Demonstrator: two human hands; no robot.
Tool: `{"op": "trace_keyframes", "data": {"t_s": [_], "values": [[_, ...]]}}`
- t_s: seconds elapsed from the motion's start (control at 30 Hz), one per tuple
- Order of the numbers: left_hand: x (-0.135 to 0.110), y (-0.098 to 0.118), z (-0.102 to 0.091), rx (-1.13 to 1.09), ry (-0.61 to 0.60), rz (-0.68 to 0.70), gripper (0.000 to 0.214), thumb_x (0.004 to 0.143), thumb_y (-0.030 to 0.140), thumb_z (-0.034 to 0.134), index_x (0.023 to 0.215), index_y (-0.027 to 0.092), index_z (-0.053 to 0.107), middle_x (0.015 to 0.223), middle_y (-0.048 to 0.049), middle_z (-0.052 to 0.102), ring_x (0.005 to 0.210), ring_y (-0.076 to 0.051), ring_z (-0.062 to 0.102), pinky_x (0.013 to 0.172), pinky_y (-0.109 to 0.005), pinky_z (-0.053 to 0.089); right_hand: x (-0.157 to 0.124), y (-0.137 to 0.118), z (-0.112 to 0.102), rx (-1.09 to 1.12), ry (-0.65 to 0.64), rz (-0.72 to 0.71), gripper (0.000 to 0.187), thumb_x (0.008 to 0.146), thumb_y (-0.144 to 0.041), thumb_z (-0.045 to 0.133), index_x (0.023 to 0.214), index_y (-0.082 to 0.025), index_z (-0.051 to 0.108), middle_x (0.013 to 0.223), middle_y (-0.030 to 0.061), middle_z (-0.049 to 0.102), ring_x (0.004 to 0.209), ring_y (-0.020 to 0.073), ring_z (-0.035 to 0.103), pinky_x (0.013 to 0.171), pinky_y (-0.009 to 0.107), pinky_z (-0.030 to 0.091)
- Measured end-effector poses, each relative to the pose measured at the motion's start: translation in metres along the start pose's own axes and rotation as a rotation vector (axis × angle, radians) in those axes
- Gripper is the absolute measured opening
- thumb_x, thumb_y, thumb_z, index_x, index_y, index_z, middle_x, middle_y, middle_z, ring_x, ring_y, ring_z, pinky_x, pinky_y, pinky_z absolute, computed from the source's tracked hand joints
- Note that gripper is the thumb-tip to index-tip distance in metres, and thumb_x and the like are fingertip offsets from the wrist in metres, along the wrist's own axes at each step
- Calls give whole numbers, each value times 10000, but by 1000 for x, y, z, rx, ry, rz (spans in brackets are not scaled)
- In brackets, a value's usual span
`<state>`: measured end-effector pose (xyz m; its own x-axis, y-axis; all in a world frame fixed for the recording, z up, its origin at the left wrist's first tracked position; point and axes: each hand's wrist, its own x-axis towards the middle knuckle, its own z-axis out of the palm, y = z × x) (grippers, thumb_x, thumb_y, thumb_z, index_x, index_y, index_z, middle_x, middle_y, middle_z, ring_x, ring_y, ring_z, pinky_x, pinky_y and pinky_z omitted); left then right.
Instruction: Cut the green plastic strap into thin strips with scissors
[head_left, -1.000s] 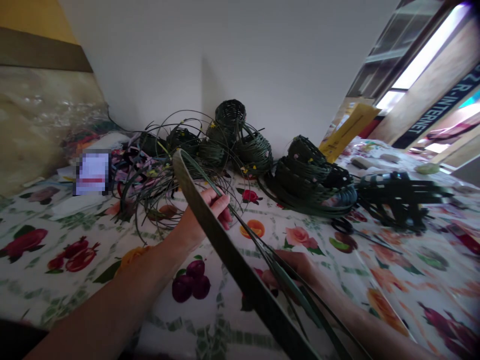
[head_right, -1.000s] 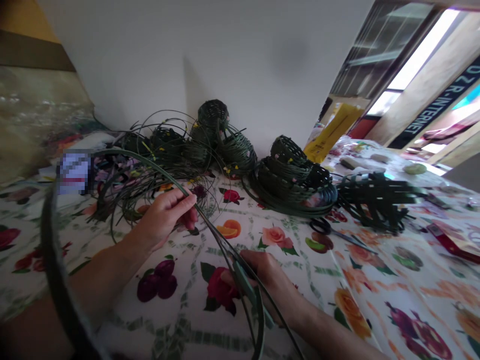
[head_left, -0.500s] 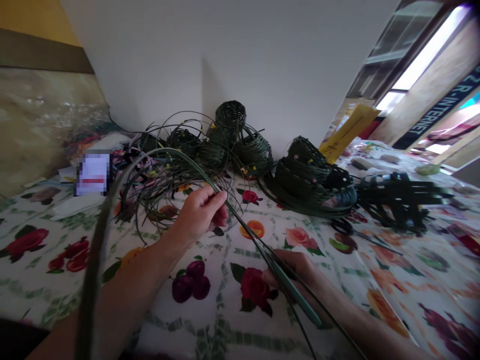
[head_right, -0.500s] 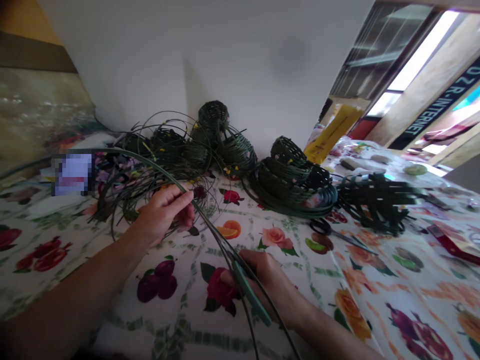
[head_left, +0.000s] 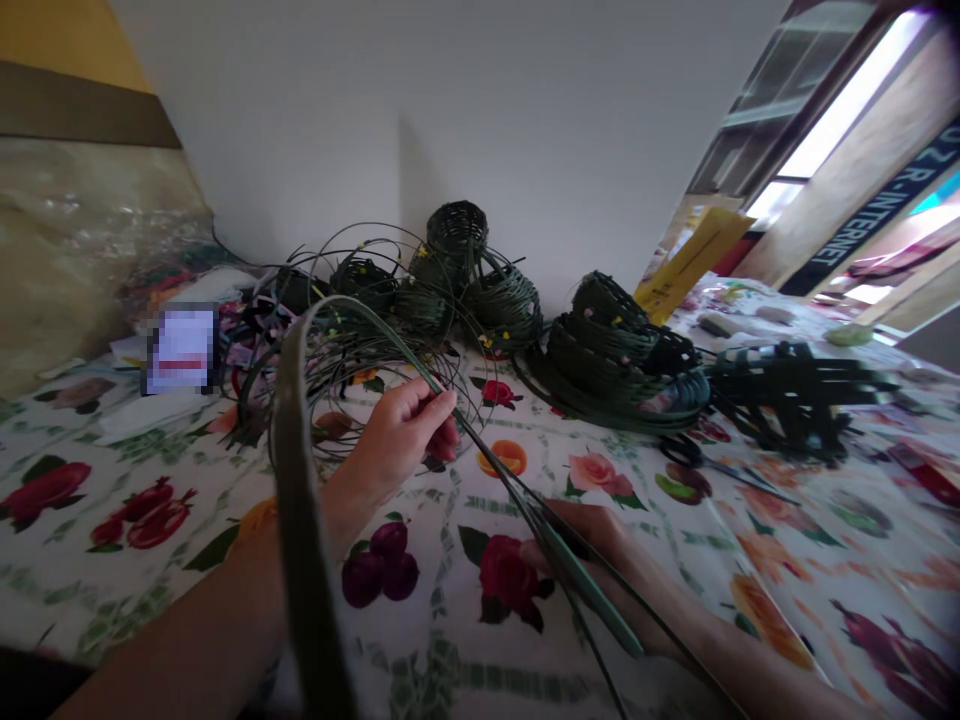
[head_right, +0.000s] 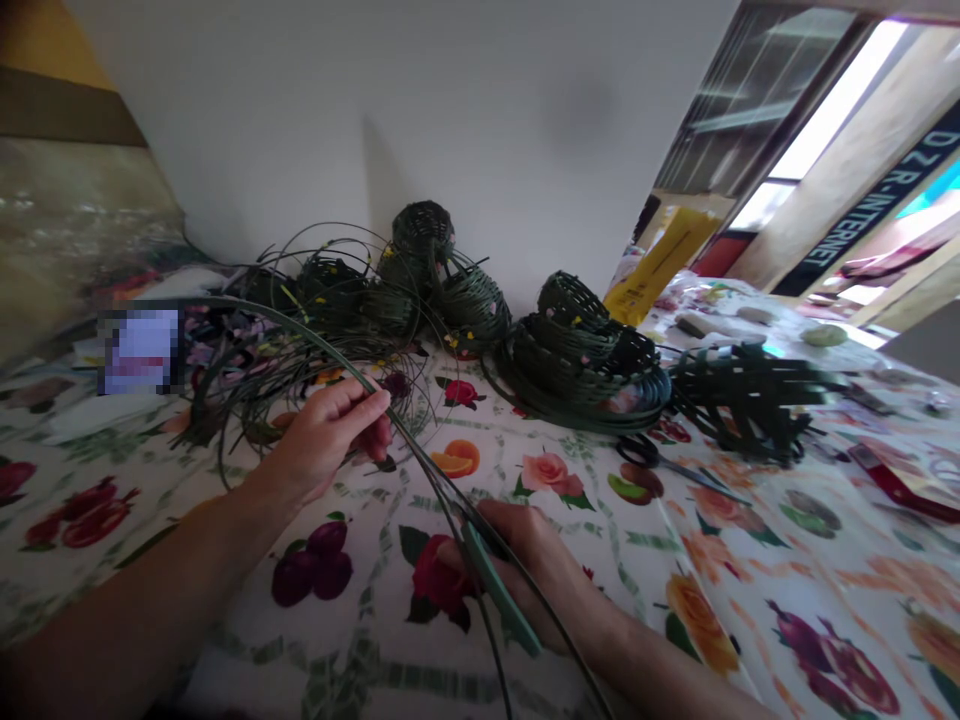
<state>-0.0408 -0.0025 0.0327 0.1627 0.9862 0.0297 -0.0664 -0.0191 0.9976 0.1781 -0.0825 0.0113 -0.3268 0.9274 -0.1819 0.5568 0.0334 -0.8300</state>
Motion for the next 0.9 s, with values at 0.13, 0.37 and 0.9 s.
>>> {"op": "trace_keyframes", "data": {"t_s": [0.13, 0.37, 0.9], "values": [[0, 1, 1, -11, 0, -17, 297, 803, 379, 649, 637, 171, 518, 543, 20, 591, 425, -94, 551, 442, -207, 456, 1, -2, 1, 14, 12, 12, 360, 814, -463, 633, 643, -183, 487, 573, -48, 445, 545, 110, 392, 477, 215, 311], [2, 1, -4, -35, -18, -77, 326, 836, 412, 605, 631, 170, 530, 564, -1, 624, 427, -104, 575, 416, -205, 428, 2, -3, -4, 40, -27, 18, 365, 829, -460, 627, 635, -195, 469, 563, -51, 453, 508, 101, 407, 427, 197, 335], [4, -3, -2, 1, -67, 2, 285, 848, 343, 611, 647, 156, 536, 556, 17, 592, 435, -85, 565, 449, -197, 464, -4, 1, -6, -137, -42, -33, 367, 909, -513, 524, 745, -184, 537, 672, -22, 541, 611, 133, 479, 529, 227, 368]]}}
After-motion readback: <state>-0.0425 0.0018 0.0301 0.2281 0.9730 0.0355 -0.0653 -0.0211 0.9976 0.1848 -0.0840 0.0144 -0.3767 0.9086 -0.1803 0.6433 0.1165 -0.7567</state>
